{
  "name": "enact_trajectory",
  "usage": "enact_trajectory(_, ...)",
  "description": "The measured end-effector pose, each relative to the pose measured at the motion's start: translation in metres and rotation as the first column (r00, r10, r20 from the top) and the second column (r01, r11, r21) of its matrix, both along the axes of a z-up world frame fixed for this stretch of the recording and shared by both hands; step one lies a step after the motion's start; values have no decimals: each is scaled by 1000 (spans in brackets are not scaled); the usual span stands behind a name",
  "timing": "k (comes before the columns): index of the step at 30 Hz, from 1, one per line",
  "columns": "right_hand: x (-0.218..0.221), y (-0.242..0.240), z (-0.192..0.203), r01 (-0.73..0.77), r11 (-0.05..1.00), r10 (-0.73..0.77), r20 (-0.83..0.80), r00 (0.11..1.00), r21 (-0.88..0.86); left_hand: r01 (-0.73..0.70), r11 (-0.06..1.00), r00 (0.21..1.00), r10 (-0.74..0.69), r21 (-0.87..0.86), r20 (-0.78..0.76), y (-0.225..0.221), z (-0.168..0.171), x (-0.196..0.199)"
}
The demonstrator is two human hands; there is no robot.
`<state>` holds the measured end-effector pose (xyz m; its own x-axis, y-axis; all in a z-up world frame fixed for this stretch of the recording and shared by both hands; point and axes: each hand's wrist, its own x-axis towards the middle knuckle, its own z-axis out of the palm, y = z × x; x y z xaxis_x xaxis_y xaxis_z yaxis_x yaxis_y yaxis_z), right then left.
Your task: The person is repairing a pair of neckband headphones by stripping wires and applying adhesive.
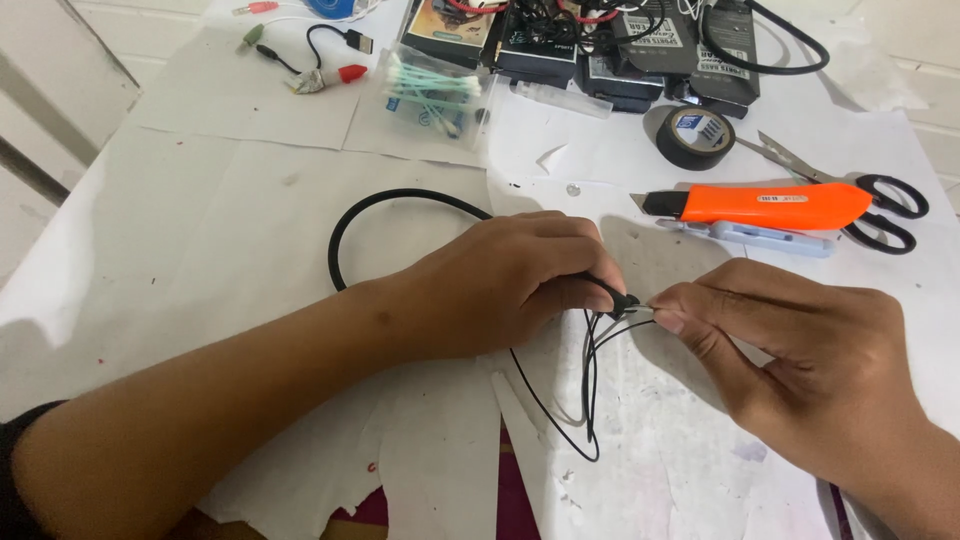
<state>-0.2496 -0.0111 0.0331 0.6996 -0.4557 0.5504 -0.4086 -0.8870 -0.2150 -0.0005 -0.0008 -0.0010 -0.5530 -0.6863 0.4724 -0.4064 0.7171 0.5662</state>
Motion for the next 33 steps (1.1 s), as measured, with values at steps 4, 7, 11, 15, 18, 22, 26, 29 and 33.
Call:
enact_trajectory(4, -1, 0, 0, 1, 1000, -1, 3, 1000, 6, -8, 999, 1000, 8, 32, 6, 1, 2, 0)
enact_trajectory(7, 1, 1, 3, 14, 1000, -14, -3, 1000, 12, -9, 1000, 1000, 9, 12, 3, -1, 0, 0)
enact_trajectory(11, 1, 2, 3, 62, 996, -63, 6, 998, 62, -12, 1000, 1000, 12, 7, -24, -2, -2, 1)
enact_trajectory(15, 8, 9, 23, 392, 844, -438, 48, 898, 367, -15, 1000, 998, 17, 28, -65, -1, -2, 2)
enact_trajectory(18, -11, -11, 19, 492, 770, -561, 64, 825, 406, -16, 1000, 997, 17, 15, -71, -1, -3, 3)
enact_trajectory(22, -23, -28, 22, 567, 747, -606, 5, 795, 346, 5, 1000, 997, -5, 4, -80, -3, -2, 3)
enact_trajectory(26, -44, -52, -3, 411, 847, -452, 50, 891, 336, 6, 1000, 993, -5, 15, -121, -1, 1, 4)
enact_trajectory(29, -37, -51, -6, 381, 829, -424, 15, 906, 408, -24, 999, 993, 20, -32, -114, 0, 5, 5)
enact_trajectory(33, -24, -45, -3, 549, 742, -532, -162, 831, 384, -47, 996, 995, 40, -75, -95, 2, 9, 6)
